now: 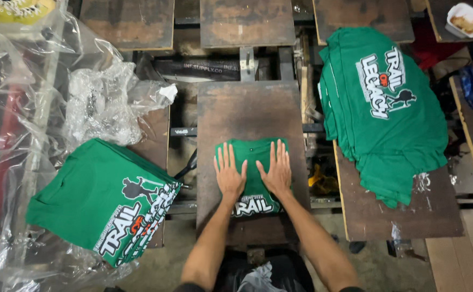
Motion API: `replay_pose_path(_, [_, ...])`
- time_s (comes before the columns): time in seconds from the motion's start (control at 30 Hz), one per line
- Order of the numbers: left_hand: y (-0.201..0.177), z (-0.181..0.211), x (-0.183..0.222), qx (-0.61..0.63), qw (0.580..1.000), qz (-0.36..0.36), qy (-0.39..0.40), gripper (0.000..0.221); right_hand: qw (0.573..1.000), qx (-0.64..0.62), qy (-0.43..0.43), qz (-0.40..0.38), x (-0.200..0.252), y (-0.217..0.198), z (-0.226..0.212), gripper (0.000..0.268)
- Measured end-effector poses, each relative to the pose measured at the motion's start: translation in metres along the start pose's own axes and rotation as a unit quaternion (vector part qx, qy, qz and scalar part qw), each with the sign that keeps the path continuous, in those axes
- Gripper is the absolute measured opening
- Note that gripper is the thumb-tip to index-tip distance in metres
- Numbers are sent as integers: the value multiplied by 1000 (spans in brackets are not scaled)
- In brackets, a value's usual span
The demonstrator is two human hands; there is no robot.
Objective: The person folds green t-shirts by hand on a wooden table, aligning the sleeves and smoothing the fabric before placing them in a stack.
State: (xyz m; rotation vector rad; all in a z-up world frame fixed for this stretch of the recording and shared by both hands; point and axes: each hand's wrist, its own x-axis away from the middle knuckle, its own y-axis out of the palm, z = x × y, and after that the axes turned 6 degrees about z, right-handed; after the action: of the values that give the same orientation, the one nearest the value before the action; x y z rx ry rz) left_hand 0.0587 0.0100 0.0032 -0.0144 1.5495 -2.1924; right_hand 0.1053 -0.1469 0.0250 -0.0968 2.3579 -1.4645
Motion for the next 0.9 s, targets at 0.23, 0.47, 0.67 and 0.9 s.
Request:
replay_pose_path(0.23, [-19,18,10,2,1000,-10,-19,81,999,28,16,12,15,-7,-8,80])
replay_pose_path(0.47, [-13,21,83,56,998,1,6,72,1000,28,11,-3,92,-2,-22,67])
replay_pose_path(0.67, [-21,17,83,66,998,-1,12,69,997,38,67,-7,96,-28,6,76])
replay_pose_path(0.9, [-21,15,78,63,997,33,-2,70,993,61,90,50,101,-20,13,78])
